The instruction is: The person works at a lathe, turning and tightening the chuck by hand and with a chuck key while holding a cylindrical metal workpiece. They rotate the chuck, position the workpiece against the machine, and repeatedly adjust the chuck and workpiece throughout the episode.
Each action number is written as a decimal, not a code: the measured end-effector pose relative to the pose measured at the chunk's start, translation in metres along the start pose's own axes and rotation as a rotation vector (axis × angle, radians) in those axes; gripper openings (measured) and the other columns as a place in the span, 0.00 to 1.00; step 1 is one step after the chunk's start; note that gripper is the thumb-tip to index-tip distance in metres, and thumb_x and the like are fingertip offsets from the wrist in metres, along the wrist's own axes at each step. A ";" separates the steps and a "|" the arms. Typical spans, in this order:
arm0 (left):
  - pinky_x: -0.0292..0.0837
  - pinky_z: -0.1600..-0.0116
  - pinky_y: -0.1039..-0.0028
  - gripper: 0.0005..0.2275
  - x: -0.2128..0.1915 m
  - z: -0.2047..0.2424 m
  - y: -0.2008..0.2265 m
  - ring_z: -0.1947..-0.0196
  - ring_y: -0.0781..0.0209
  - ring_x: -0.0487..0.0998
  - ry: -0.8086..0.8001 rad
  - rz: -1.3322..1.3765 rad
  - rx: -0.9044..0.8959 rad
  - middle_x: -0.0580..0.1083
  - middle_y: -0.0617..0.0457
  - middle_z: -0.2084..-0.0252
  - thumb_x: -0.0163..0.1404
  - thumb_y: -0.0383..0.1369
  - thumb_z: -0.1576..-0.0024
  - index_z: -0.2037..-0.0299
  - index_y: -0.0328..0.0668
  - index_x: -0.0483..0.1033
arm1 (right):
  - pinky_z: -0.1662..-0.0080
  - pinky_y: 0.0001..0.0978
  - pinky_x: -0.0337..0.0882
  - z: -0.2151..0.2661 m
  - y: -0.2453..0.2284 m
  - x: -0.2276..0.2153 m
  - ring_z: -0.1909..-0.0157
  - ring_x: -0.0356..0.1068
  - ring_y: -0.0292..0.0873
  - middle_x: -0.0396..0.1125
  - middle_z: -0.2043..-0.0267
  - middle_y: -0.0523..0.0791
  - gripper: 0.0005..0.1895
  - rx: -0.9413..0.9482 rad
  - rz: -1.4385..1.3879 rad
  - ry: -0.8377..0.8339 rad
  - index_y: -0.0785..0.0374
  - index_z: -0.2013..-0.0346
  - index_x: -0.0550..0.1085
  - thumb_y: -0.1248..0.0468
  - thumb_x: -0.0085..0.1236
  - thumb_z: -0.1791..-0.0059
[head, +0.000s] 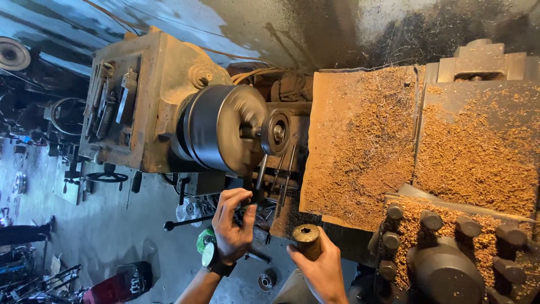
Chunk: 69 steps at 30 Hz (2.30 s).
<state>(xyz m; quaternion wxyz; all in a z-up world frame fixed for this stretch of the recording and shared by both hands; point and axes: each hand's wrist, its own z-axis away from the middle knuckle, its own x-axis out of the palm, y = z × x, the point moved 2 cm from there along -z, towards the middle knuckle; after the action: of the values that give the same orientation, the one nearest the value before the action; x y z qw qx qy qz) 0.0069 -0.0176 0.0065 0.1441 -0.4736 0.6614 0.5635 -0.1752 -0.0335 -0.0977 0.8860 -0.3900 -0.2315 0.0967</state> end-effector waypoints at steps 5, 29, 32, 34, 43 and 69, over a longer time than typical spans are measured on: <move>0.75 0.47 0.70 0.10 0.000 -0.003 0.003 0.54 0.55 0.78 -0.004 -0.015 0.019 0.74 0.46 0.52 0.54 0.27 0.39 0.49 0.35 0.73 | 0.59 0.29 0.75 0.000 0.007 0.000 0.63 0.72 0.33 0.76 0.66 0.43 0.19 -0.052 0.005 0.001 0.68 0.58 0.76 0.70 0.70 0.62; 0.75 0.47 0.70 0.08 -0.021 -0.006 -0.019 0.54 0.55 0.78 0.106 0.055 -0.013 0.75 0.46 0.52 0.53 0.25 0.40 0.51 0.35 0.74 | 0.66 0.35 0.68 -0.007 0.032 0.024 0.70 0.68 0.42 0.71 0.68 0.48 0.20 0.080 -0.123 0.051 0.70 0.55 0.75 0.73 0.69 0.60; 0.75 0.49 0.72 0.07 -0.021 0.008 -0.042 0.57 0.59 0.78 0.162 0.197 -0.155 0.75 0.47 0.54 0.52 0.25 0.39 0.53 0.35 0.75 | 0.54 0.27 0.71 -0.011 0.014 0.036 0.58 0.71 0.34 0.73 0.58 0.42 0.22 -0.238 -0.005 0.151 0.67 0.52 0.74 0.73 0.67 0.59; 0.75 0.51 0.73 0.05 -0.009 0.021 -0.052 0.58 0.61 0.78 0.178 0.297 -0.266 0.76 0.48 0.57 0.51 0.26 0.38 0.54 0.36 0.76 | 0.56 0.28 0.72 -0.014 -0.007 0.041 0.60 0.71 0.35 0.72 0.59 0.42 0.23 -0.208 0.053 0.209 0.66 0.50 0.73 0.73 0.66 0.59; 0.73 0.51 0.71 0.19 0.101 0.018 -0.124 0.55 0.64 0.75 0.011 1.064 -0.673 0.76 0.53 0.54 0.56 0.30 0.42 0.41 0.34 0.72 | 0.52 0.32 0.74 -0.050 -0.196 0.129 0.55 0.73 0.39 0.73 0.55 0.44 0.25 -0.629 0.754 0.335 0.64 0.45 0.73 0.72 0.64 0.57; 0.73 0.40 0.71 0.28 0.153 -0.055 -0.159 0.44 0.62 0.74 0.101 1.633 -0.723 0.74 0.52 0.44 0.66 0.28 0.49 0.38 0.35 0.70 | 0.50 0.48 0.71 -0.143 -0.231 0.171 0.53 0.72 0.54 0.72 0.57 0.49 0.34 -0.781 1.832 0.109 0.58 0.43 0.74 0.66 0.69 0.65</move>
<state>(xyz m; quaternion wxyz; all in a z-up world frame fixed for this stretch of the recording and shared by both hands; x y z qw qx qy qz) 0.0728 -0.1236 -0.1835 -0.4894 0.1041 0.5798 0.6431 0.0418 -0.2226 0.0451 0.2883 -0.6861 0.1843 0.6420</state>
